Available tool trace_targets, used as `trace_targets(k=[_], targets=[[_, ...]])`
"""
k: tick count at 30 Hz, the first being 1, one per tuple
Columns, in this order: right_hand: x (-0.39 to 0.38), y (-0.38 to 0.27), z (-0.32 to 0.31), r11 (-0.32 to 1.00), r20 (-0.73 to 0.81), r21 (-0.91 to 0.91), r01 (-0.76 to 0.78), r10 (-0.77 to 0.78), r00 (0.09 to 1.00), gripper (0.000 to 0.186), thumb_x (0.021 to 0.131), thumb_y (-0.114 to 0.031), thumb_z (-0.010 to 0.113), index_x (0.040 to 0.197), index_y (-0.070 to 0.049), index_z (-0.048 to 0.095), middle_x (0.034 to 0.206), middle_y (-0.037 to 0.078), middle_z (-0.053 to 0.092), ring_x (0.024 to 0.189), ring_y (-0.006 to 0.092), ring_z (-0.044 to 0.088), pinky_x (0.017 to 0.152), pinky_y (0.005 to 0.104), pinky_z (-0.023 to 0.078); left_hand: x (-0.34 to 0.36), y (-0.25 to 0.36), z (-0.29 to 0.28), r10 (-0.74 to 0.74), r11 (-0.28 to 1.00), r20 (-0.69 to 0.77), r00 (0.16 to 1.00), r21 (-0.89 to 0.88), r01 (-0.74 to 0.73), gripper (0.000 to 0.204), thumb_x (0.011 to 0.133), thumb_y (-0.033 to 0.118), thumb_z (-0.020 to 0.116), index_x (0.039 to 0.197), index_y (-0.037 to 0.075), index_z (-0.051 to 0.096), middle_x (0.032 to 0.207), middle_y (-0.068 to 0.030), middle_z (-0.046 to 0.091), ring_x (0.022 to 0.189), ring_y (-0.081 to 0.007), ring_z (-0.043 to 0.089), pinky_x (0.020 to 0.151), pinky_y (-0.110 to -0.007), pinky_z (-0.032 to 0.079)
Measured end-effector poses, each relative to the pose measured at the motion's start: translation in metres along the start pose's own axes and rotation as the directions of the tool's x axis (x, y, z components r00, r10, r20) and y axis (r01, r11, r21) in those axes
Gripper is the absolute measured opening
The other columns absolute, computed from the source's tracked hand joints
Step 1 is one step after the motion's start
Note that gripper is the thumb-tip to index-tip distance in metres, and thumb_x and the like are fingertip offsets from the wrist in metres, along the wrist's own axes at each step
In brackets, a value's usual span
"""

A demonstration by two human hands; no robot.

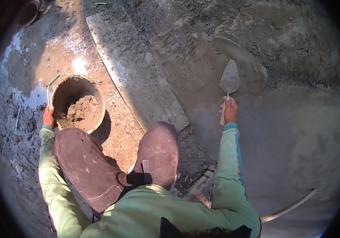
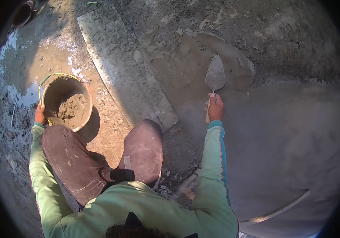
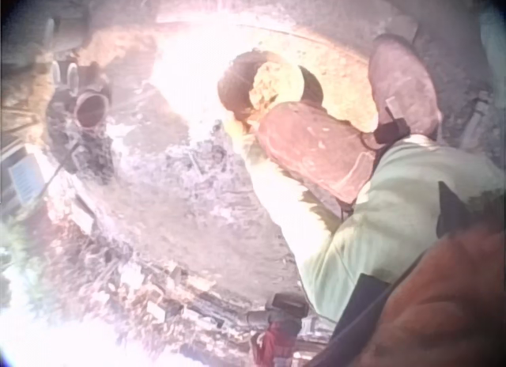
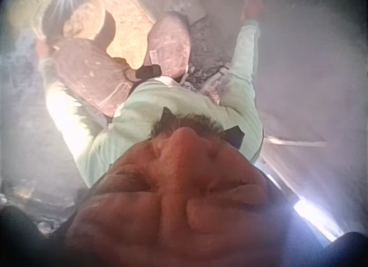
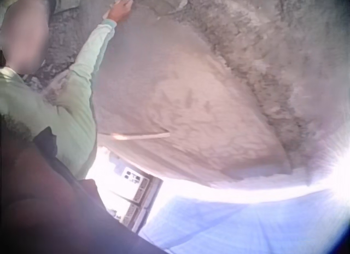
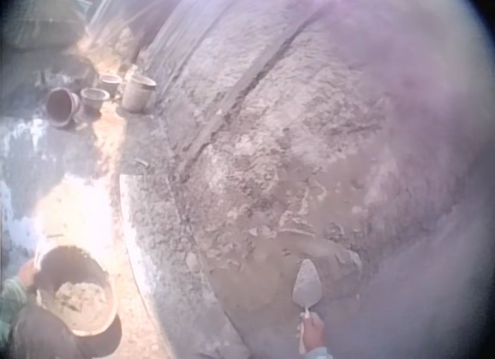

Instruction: The person scoops wet cement from a bucket using a trowel and applies it to a concrete floor, smoothing the surface. They repeatedly transfer material from the bucket to the floor and spread it evenly. Later, the person uses a hoe to mix a pile of dry cement on the ground.

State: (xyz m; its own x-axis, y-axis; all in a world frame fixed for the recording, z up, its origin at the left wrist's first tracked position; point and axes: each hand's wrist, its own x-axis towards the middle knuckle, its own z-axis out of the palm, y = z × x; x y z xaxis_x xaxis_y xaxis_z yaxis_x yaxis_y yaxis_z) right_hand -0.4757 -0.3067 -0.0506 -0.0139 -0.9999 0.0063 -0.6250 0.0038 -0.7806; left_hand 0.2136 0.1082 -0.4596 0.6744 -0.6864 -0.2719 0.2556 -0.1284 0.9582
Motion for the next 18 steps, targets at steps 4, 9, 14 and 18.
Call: trace_targets(k=[4, 9, 14, 18], targets=[[0.009, -0.001, 0.042, 0.994, 0.047, 0.104, -0.040, 0.036, 0.998, 0.031, 0.100, -0.032, 0.049, 0.104, -0.004, 0.063, 0.066, 0.004, 0.053, 0.049, 0.0121, 0.050, 0.046, 0.0285, 0.044, 0.006, -0.003, -0.010, 0.049, 0.990, 0.035, 0.998, 0.129, -0.053, 0.044, 0.100, 0.020, 0.050, 0.140, 0.003, 0.045, 0.128, -0.0054, 0.057, 0.113, -0.0148, 0.053, 0.097, -0.029, 0.042], [0.036, 0.020, 0.070, 0.998, 0.066, -0.055, 0.031, -0.028, 0.997, 0.032, 0.098, -0.035, 0.050, 0.102, -0.006, 0.061, 0.064, 0.004, 0.053, 0.046, 0.0136, 0.051, 0.044, 0.0311, 0.044, 0.014, -0.008, -0.002, 0.011, 1.000, -0.003, 1.000, 0.029, -0.011, 0.042, 0.096, 0.012, 0.051, 0.138, 0.002, 0.048, 0.123, -0.0053, 0.059, 0.107, -0.0146, 0.053, 0.096, -0.027, 0.040], [0.032, 0.009, 0.074, 0.984, 0.098, -0.178, -0.029, 0.047, 0.994, 0.033, 0.097, -0.036, 0.051, 0.101, -0.005, 0.061, 0.065, 0.007, 0.055, 0.048, 0.0164, 0.054, 0.046, 0.0340, 0.046, 0.006, -0.009, -0.003, 0.027, 0.997, -0.022, 0.999, 0.080, -0.025, 0.043, 0.096, 0.014, 0.052, 0.137, 0.001, 0.048, 0.121, -0.0053, 0.059, 0.108, -0.0142, 0.052, 0.097, -0.027, 0.039], [0.047, 0.014, 0.036, 0.713, 0.030, -0.692, 0.114, -0.129, 0.991, 0.036, 0.096, -0.038, 0.051, 0.106, -0.005, 0.060, 0.083, 0.017, 0.066, 0.070, 0.0345, 0.064, 0.063, 0.0446, 0.051, 0.017, -0.010, 0.001, 0.048, 0.995, 0.019, 0.999, 0.090, -0.049, 0.043, 0.097, 0.014, 0.051, 0.137, 0.000, 0.048, 0.125, -0.0062, 0.057, 0.113, -0.0147, 0.051, 0.101, -0.027, 0.037]])
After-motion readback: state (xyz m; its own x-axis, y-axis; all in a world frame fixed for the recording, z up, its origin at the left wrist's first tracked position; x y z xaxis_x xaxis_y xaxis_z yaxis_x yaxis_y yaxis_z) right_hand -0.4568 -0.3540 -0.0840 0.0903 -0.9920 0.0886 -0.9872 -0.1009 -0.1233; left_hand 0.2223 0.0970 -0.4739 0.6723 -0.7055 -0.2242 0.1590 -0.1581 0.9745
